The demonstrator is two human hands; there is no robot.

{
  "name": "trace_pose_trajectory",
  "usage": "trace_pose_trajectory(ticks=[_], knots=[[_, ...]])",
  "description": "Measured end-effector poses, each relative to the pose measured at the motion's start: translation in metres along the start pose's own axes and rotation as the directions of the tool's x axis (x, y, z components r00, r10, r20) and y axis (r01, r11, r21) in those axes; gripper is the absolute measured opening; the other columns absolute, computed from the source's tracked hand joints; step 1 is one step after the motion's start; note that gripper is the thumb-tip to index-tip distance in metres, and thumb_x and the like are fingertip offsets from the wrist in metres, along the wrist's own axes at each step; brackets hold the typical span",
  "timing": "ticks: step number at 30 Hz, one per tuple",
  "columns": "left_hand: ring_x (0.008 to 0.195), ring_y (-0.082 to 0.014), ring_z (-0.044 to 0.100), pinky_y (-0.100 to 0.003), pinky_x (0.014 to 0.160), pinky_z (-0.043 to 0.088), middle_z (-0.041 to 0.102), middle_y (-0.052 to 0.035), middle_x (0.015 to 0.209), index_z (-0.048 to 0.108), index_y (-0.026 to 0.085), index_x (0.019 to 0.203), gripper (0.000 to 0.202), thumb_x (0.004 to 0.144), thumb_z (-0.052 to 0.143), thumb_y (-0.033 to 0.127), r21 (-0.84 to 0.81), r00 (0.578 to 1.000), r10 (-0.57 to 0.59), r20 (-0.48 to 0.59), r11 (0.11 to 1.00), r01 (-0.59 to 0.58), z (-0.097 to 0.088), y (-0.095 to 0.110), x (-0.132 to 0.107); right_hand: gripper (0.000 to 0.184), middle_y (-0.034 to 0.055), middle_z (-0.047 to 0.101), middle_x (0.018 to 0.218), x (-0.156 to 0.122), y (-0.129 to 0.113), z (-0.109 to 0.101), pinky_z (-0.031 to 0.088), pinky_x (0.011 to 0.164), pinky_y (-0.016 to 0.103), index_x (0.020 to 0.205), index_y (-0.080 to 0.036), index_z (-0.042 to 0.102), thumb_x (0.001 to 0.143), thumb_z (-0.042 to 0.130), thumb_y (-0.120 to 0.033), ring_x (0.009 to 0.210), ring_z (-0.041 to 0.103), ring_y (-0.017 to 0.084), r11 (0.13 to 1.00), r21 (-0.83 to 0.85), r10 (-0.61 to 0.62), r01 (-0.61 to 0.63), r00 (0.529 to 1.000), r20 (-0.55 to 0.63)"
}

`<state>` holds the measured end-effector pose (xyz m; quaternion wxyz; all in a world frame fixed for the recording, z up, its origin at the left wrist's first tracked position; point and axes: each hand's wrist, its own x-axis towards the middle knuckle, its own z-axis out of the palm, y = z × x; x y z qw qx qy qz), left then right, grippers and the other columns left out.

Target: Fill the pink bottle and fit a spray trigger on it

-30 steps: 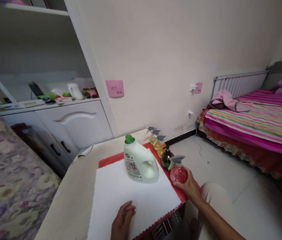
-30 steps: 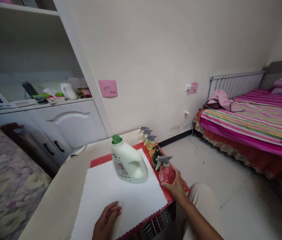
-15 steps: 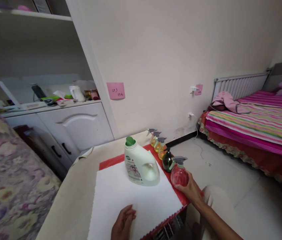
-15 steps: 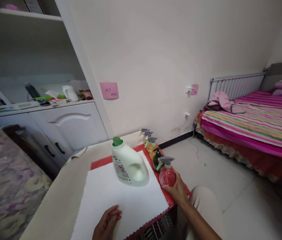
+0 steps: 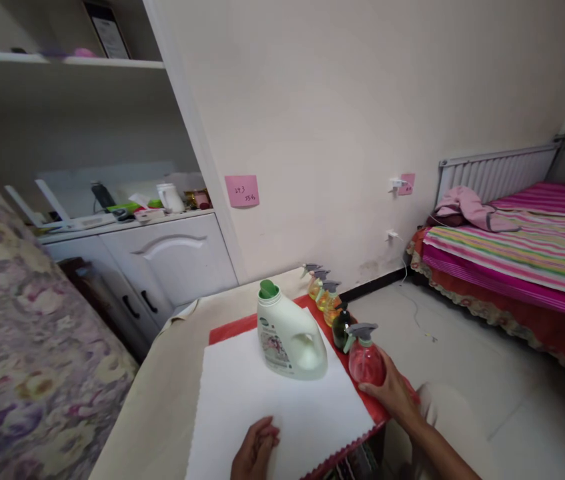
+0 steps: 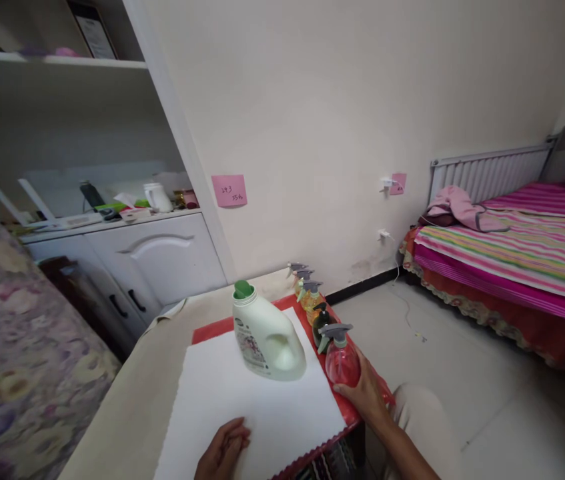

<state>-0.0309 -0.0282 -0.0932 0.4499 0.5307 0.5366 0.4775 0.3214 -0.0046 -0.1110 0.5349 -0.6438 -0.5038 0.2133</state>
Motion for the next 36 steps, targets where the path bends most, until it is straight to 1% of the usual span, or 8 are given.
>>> trace_pose_trajectory(ticks=[6,10,13,19,23,29,31,36], knots=[[0.086,-0.0228,0.071,-0.035,0.083,0.056,0.074,-0.0062,0.093,0.065,0.02,0.108,0.043,0.08,0.059,0.053,0.1,0.999,0.053,0.011,0.994,-0.053,0.0,-0.007,0.002,0.091,0.0124,0.048,0.143,0.0,0.006,-0.004,0.032,0.113,0.051,0.139,-0.021,0.037,0.056,0.074,-0.032,0.133,0.043,0.033,1.0,0.018,0.004,-0.004,1.0,0.024],[0.093,-0.0225,0.07,-0.036,0.086,0.056,0.073,-0.0066,0.105,0.066,0.023,0.11,0.037,0.085,0.053,0.047,0.303,0.985,0.167,0.035,0.938,-0.17,0.001,-0.008,0.0,0.093,0.0141,0.048,0.143,-0.004,0.01,-0.01,0.035,0.111,0.053,0.14,-0.021,0.035,0.058,0.075,-0.035,0.131,0.045,0.034,0.999,0.047,0.014,-0.015,0.999,0.035],[0.107,-0.0247,0.066,-0.04,0.093,0.054,0.07,-0.0084,0.117,0.068,0.024,0.111,0.033,0.086,0.053,0.038,0.542,0.919,0.377,0.114,0.751,-0.376,0.001,-0.017,-0.002,0.088,0.0137,0.049,0.142,-0.016,0.016,-0.017,0.038,0.11,0.051,0.14,-0.022,0.035,0.063,0.074,-0.039,0.13,0.047,0.033,0.996,0.087,0.023,-0.026,0.999,0.031],[0.114,-0.0236,0.063,-0.038,0.089,0.058,0.065,-0.0097,0.127,0.062,0.024,0.121,0.036,0.087,0.052,0.027,0.762,0.689,0.661,0.298,0.27,-0.588,-0.007,-0.049,-0.015,0.051,0.0129,0.058,0.132,-0.06,0.009,-0.024,0.042,0.105,0.05,0.128,-0.022,0.049,0.081,0.059,-0.042,0.12,0.056,0.03,0.991,0.131,0.032,-0.038,0.998,0.049],[0.116,-0.021,0.062,-0.032,0.09,0.057,0.065,-0.0095,0.126,0.059,0.023,0.123,0.035,0.088,0.054,0.028,0.746,0.601,0.689,0.405,0.131,-0.653,-0.017,-0.046,-0.02,0.036,0.0093,0.064,0.124,-0.071,-0.025,0.001,0.046,0.103,0.045,0.117,-0.025,0.06,0.084,0.058,-0.04,0.116,0.059,0.028,0.984,0.18,-0.035,-0.003,0.978,0.207],[0.115,-0.0247,0.061,-0.038,0.087,0.057,0.065,-0.0108,0.126,0.057,0.02,0.124,0.039,0.089,0.051,0.036,0.851,0.622,0.713,0.323,0.069,-0.52,-0.024,-0.038,-0.006,0.063,0.0099,0.035,0.153,-0.036,-0.072,0.067,0.028,0.114,0.052,0.142,-0.025,0.038,0.084,0.057,-0.042,0.136,0.038,0.029,0.961,0.277,-0.059,0.02,0.989,0.133],[0.115,-0.026,0.061,-0.039,0.087,0.055,0.064,-0.0116,0.127,0.056,0.019,0.126,0.041,0.089,0.051,0.035,0.879,0.612,0.722,0.324,0.01,-0.477,-0.025,-0.045,-0.002,0.063,0.0109,0.038,0.151,-0.017,-0.081,0.083,0.026,0.115,0.05,0.142,-0.023,0.037,0.085,0.055,-0.043,0.138,0.035,0.028,0.943,0.327,-0.092,0.054,0.991,0.102],[0.113,-0.0232,0.062,-0.038,0.089,0.051,0.065,-0.0088,0.126,0.055,0.022,0.127,0.04,0.089,0.05,0.032,0.887,0.573,0.732,0.368,-0.092,-0.453,-0.028,-0.063,0.003,0.049,0.0123,0.059,0.127,0.014,-0.097,0.102,0.041,0.104,0.043,0.127,-0.019,0.052,0.084,0.055,-0.043,0.119,0.053,0.027,0.928,0.362,-0.116,0.084,0.991,0.066]])
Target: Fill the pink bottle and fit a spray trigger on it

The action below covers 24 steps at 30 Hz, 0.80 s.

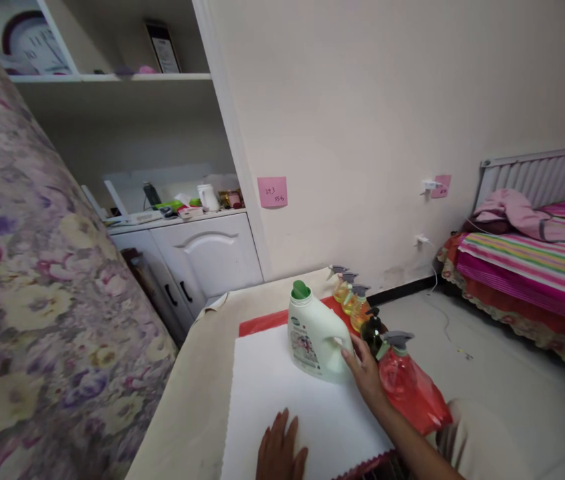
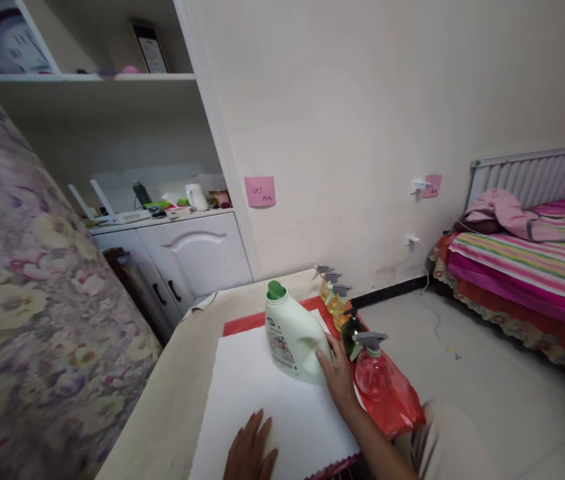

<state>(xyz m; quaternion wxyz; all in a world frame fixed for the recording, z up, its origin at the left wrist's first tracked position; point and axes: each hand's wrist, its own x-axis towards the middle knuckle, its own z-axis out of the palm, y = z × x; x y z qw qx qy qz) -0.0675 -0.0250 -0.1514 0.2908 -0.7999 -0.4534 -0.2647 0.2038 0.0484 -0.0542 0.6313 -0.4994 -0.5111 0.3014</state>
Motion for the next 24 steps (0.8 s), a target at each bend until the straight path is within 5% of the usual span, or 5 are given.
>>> trace_pose_trajectory(ticks=[5,11,19,24], knots=[[0.113,-0.0233,0.062,-0.036,0.088,0.051,0.066,-0.0085,0.126,0.056,0.024,0.126,0.041,0.087,0.053,0.036,-0.007,0.997,0.019,0.08,1.0,-0.019,0.006,-0.006,-0.007,0.034,0.0049,0.066,0.09,0.003,-0.015,0.002,0.051,0.078,0.033,0.096,-0.017,0.065,0.075,0.065,-0.043,0.088,0.061,0.024,1.0,0.002,0.008,-0.008,0.999,0.047],[0.114,-0.0236,0.062,-0.036,0.091,0.048,0.065,-0.0081,0.128,0.054,0.026,0.13,0.044,0.087,0.053,0.038,-0.028,0.995,0.002,0.102,1.0,0.001,0.005,-0.005,-0.008,0.03,-0.0018,0.063,0.07,0.002,-0.044,0.016,0.047,0.055,0.025,0.083,-0.017,0.064,0.069,0.072,-0.041,0.065,0.057,0.018,0.998,0.032,0.044,-0.05,0.985,0.168],[0.117,-0.0235,0.059,-0.037,0.094,0.047,0.063,-0.0101,0.129,0.055,0.02,0.128,0.043,0.088,0.051,0.035,-0.047,0.993,-0.049,0.107,0.997,0.055,-0.003,0.004,-0.005,0.038,-0.0012,0.065,0.071,-0.011,-0.076,0.028,0.048,0.055,0.027,0.1,-0.017,0.06,0.076,0.065,-0.047,0.061,0.057,0.018,0.993,0.07,0.09,-0.094,0.994,0.068],[0.124,-0.0302,0.053,-0.049,0.099,0.043,0.06,-0.0108,0.134,0.057,0.022,0.129,0.043,0.089,0.049,0.037,0.064,0.941,-0.276,0.195,0.961,0.269,-0.016,0.002,0.007,0.032,-0.0001,0.064,0.074,-0.025,-0.073,0.03,0.05,0.058,0.027,0.092,-0.019,0.059,0.077,0.066,-0.046,0.067,0.059,0.019,0.993,0.067,0.096,-0.099,0.994,0.048]])
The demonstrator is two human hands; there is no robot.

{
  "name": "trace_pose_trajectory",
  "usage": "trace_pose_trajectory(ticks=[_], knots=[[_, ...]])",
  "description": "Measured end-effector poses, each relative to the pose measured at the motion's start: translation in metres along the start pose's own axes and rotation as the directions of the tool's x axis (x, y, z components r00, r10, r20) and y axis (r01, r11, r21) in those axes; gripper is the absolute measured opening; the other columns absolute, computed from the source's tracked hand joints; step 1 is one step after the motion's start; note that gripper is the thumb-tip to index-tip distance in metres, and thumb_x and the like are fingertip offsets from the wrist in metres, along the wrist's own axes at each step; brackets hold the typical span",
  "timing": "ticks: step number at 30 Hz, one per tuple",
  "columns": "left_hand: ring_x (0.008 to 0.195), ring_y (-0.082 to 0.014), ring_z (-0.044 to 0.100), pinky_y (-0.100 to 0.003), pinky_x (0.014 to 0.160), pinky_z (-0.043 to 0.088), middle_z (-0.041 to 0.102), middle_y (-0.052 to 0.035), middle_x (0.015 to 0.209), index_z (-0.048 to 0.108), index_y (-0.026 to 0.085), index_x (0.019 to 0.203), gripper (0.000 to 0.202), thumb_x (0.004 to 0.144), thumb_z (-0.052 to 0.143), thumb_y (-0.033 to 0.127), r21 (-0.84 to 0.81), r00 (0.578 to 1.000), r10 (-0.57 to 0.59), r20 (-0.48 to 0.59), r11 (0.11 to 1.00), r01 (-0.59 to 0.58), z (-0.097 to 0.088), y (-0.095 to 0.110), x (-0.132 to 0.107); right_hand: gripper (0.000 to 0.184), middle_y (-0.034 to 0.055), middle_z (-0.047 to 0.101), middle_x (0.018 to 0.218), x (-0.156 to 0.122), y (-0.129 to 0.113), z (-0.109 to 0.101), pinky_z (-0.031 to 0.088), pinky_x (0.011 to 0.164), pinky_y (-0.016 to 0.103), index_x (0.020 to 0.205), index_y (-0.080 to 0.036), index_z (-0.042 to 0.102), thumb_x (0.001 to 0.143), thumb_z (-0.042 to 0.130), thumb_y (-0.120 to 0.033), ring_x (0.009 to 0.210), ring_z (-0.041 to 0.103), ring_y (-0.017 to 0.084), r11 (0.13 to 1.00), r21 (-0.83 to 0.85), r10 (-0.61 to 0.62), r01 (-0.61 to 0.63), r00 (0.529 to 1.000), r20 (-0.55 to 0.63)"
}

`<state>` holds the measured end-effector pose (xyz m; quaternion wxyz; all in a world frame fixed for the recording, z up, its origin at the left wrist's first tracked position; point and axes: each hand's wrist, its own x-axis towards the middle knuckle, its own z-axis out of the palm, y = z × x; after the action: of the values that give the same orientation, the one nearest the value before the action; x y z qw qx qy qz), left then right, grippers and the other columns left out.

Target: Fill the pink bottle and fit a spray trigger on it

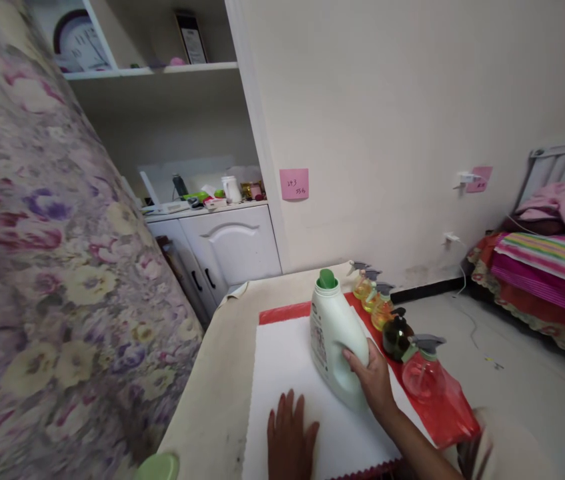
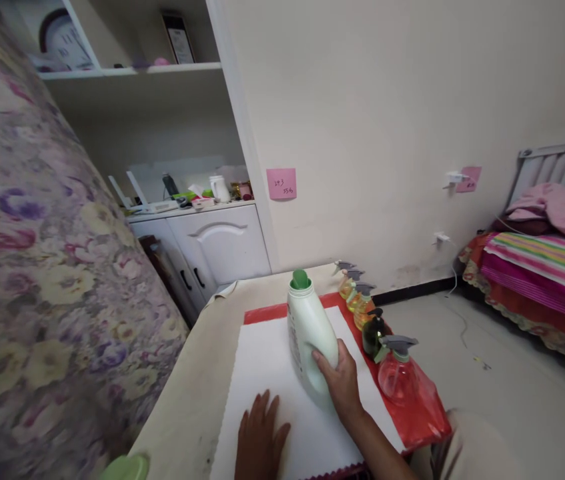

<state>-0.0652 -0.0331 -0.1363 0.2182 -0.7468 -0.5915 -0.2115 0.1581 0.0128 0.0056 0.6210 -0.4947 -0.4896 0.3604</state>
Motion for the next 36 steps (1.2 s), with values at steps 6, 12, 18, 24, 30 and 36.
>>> trace_pose_trajectory(ticks=[6,12,18,24,30,36], knots=[[0.13,-0.0361,0.045,-0.058,0.101,0.036,0.052,-0.0117,0.142,0.049,0.026,0.137,0.052,0.088,0.051,0.043,0.037,0.993,-0.093,0.068,0.995,0.09,-0.01,0.001,0.001,0.033,-0.0003,0.064,0.073,-0.009,0.019,0.009,0.05,0.059,0.028,0.087,-0.02,0.056,0.076,0.065,-0.05,0.066,0.059,0.02,1.0,-0.017,0.017,-0.017,1.0,0.009],[0.131,-0.0366,0.044,-0.058,0.101,0.036,0.05,-0.0131,0.143,0.049,0.024,0.138,0.055,0.088,0.049,0.047,0.051,0.991,-0.104,0.087,0.994,0.099,-0.008,0.002,0.0,0.03,-0.0024,0.061,0.066,-0.012,0.025,0.008,0.048,0.056,0.028,0.085,-0.021,0.055,0.077,0.065,-0.048,0.061,0.057,0.019,0.998,-0.062,0.007,-0.006,1.0,0.014],[0.132,-0.0363,0.043,-0.06,0.102,0.033,0.049,-0.0113,0.144,0.049,0.025,0.137,0.054,0.087,0.048,0.046,0.058,0.984,-0.135,0.119,0.99,0.128,-0.008,0.001,0.002,0.028,0.0014,0.068,0.077,-0.013,0.023,0.006,0.052,0.062,0.03,0.092,-0.019,0.058,0.078,0.064,-0.042,0.071,0.062,0.022,0.995,-0.102,-0.01,0.016,0.999,0.052],[0.132,-0.0355,0.043,-0.058,0.102,0.035,0.048,-0.0114,0.145,0.049,0.024,0.137,0.055,0.087,0.048,0.047,0.058,0.978,-0.136,0.156,0.99,0.129,-0.002,0.002,-0.003,0.052,0.0092,0.06,0.12,-0.039,0.054,-0.019,0.046,0.099,0.039,0.123,-0.021,0.051,0.075,0.067,-0.032,0.115,0.055,0.028,0.975,-0.196,-0.099,0.107,0.994,0.051],[0.131,-0.0352,0.045,-0.058,0.101,0.037,0.049,-0.0107,0.144,0.05,0.026,0.136,0.053,0.088,0.047,0.046,0.004,0.988,-0.097,0.121,0.995,0.097,0.003,0.003,-0.009,0.064,0.0131,0.043,0.147,-0.077,0.125,-0.057,0.034,0.112,0.052,0.141,-0.022,0.039,0.081,0.058,-0.031,0.137,0.037,0.033,0.867,-0.462,-0.081,0.185,0.968,0.236],[0.131,-0.0361,0.045,-0.059,0.102,0.036,0.049,-0.0115,0.143,0.052,0.021,0.135,0.055,0.088,0.044,0.049,0.023,0.972,-0.144,0.184,0.99,0.142,-0.001,0.003,-0.013,0.064,0.0156,0.044,0.147,-0.076,0.13,-0.071,0.033,0.114,0.051,0.139,-0.017,0.044,0.078,0.057,-0.024,0.137,0.038,0.032,0.85,-0.488,-0.025,0.198,0.941,0.338]])
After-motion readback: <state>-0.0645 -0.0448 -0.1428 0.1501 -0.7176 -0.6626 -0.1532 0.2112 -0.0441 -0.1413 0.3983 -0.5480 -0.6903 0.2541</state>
